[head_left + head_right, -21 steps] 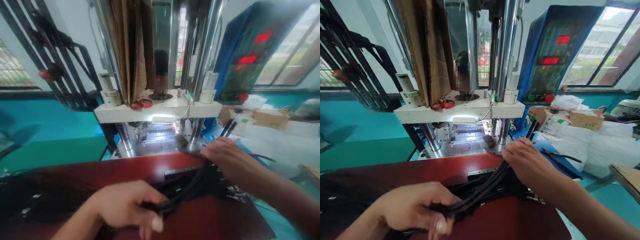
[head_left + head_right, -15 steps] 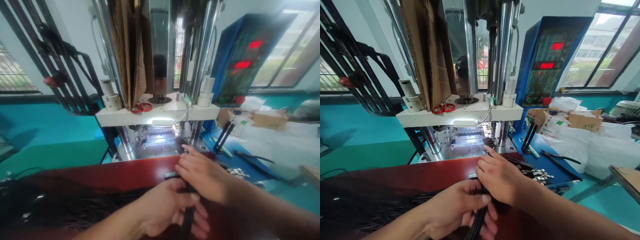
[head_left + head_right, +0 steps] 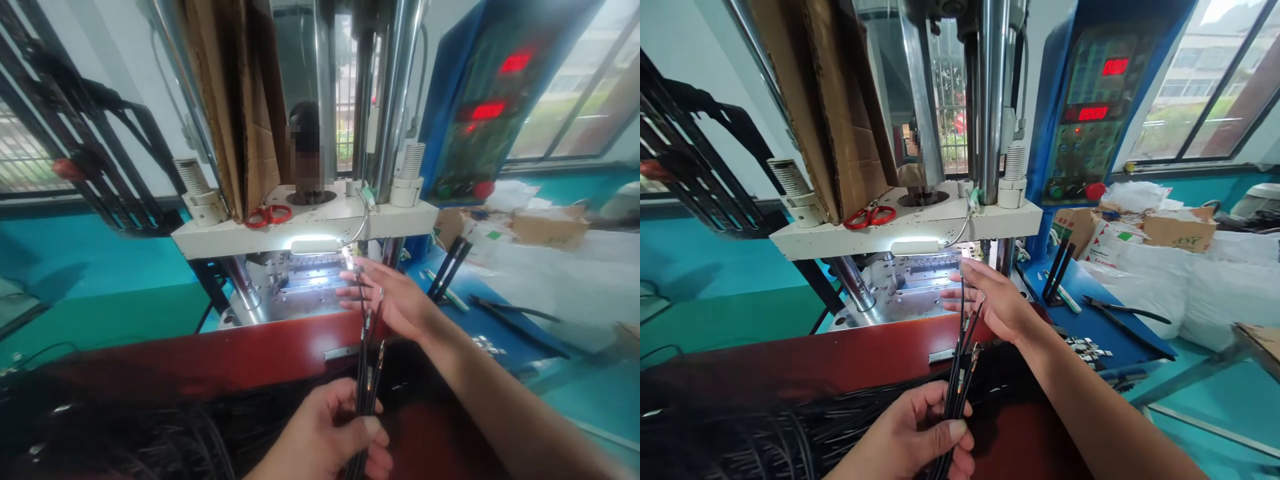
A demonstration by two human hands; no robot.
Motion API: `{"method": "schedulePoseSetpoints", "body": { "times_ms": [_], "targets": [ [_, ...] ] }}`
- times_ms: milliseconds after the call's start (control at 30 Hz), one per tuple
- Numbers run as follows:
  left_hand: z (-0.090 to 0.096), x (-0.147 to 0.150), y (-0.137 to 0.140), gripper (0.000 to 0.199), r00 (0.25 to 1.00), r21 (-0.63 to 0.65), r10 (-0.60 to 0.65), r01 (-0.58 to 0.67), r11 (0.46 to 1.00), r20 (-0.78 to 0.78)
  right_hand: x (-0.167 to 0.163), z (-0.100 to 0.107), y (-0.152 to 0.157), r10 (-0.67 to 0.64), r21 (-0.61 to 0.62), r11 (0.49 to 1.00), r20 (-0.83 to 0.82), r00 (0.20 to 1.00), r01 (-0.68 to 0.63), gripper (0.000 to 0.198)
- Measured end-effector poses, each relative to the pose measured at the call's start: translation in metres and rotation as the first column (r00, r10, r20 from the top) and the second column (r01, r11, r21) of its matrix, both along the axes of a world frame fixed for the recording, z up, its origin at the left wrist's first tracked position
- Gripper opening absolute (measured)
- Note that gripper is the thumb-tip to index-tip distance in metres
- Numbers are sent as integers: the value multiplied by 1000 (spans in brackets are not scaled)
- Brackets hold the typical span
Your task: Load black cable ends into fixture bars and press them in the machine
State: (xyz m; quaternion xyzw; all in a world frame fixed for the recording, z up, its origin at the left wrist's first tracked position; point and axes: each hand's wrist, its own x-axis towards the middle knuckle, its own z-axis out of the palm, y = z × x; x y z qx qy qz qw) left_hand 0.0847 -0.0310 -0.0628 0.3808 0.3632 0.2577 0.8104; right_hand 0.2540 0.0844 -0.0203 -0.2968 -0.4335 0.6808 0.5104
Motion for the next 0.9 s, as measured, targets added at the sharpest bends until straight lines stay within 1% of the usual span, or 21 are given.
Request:
{"method": "schedulePoseSetpoints", "body": {
  "times_ms": [67, 167, 233, 300, 367, 400, 467, 533, 567, 600, 667, 700, 733, 767, 800, 900],
  "targets": [
    [2, 5, -1, 24, 1000, 37, 28, -28, 999, -12, 0, 6, -8, -58, 60, 997, 39, 998, 56, 32],
    [7, 11, -2, 21, 997, 83, 71, -70, 994, -5, 3, 12, -20, -214, 189, 963, 90, 973, 194, 27],
    [9, 14, -2, 17, 996, 100, 90, -91, 991, 7, 5, 16, -27, -281, 277, 930, 107, 954, 243, 31],
    [11, 16, -2, 15, 994, 117, 110, -111, 987, 18, 6, 19, -31, -318, 342, 904, 143, 937, 255, 41],
    [12, 18, -2, 15, 992, 130, 126, -129, 983, 27, 7, 19, -32, -347, 369, 889, 161, 924, 270, 48],
    [13, 18, -3, 15, 988, 139, 150, -153, 978, 30, 7, 18, -31, -365, 368, 884, 157, 917, 289, 48],
    [14, 20, -6, 16, 975, 157, 219, -222, 962, 38, 5, 12, -27, -403, 352, 874, 138, 905, 335, 41],
    [16, 21, -9, 18, 966, 153, 255, -259, 954, 48, 3, 5, -21, -450, 362, 852, 136, 883, 378, 35],
    [17, 22, -10, 19, 965, 147, 256, -261, 954, 53, 2, 1, -18, -490, 390, 827, 150, 859, 404, 34],
    [19, 22, -10, 19, 964, 139, 260, -266, 954, 58, 1, -3, -15, -543, 429, 792, 171, 822, 434, 34],
    [23, 22, -10, 18, 959, 118, 276, -282, 952, 67, 1, -10, -10, -654, 506, 708, 207, 728, 492, 36],
    [26, 22, -9, 18, 955, 111, 287, -293, 950, 71, 1, -12, -9, -691, 529, 677, 219, 689, 512, 37],
    [29, 22, -8, 17, 952, 108, 298, -305, 946, 76, 1, -13, -8, -710, 538, 662, 227, 667, 522, 37],
    [31, 21, -7, 18, 948, 108, 307, -314, 943, 79, 1, -14, -9, -712, 537, 663, 237, 661, 521, 37],
    [33, 21, -6, 18, 946, 110, 315, -323, 940, 83, 1, -14, -10, -698, 534, 679, 255, 670, 504, 37],
    [33, 21, -5, 19, 938, 116, 333, -342, 932, 92, 3, -13, -15, -613, 522, 751, 321, 722, 405, 39]
  ]
}}
